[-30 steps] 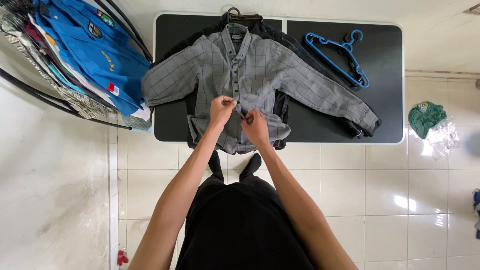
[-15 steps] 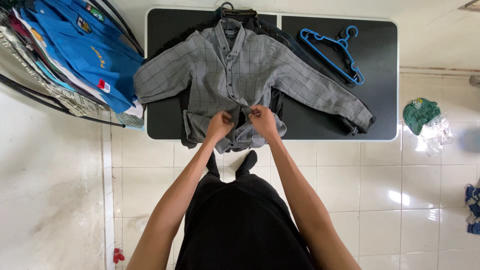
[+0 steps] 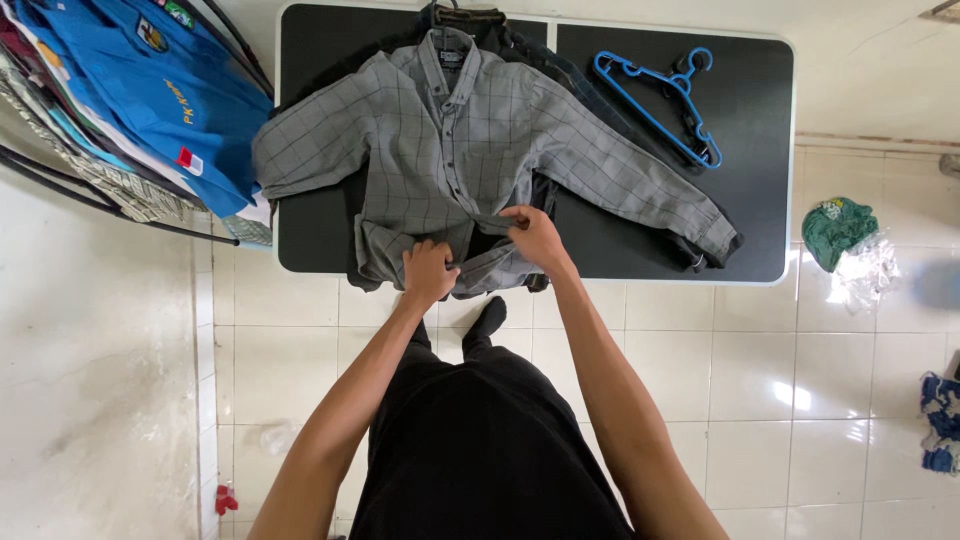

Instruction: The person buttons a blue short-sleeved shirt, then places it on a clothes rack. Next, they button a gray long-sleeved shirt and hang it on the rack. Finally, they place a black shirt onto a blue hanger.

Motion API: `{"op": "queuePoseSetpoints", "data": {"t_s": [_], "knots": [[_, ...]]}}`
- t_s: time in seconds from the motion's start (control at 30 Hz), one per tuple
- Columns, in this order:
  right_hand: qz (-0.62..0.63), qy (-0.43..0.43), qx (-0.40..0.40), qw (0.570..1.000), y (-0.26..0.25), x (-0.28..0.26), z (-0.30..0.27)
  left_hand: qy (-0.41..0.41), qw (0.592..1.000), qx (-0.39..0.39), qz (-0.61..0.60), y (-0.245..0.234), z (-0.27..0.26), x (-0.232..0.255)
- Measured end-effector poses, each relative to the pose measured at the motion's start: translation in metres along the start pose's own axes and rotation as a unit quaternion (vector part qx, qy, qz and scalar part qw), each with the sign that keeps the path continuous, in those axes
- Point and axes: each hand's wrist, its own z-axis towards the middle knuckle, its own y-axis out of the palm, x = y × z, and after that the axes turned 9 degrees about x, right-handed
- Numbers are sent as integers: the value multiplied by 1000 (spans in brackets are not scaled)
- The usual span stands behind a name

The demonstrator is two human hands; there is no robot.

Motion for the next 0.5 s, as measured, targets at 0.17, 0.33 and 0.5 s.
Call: {"op": "queuePoseSetpoints", "data": {"t_s": [0.17, 0.33, 0.5], "knots": [[-124, -113, 60, 984, -7, 25, -1, -39, 998, -30, -51, -3, 0, 0], [-263, -61, 113, 956, -10, 53, -6, -145, 971, 16, -191, -20, 9, 2], [-235, 70, 73, 967, -23, 76, -3, -144, 954, 73, -254, -38, 27, -2]]}}
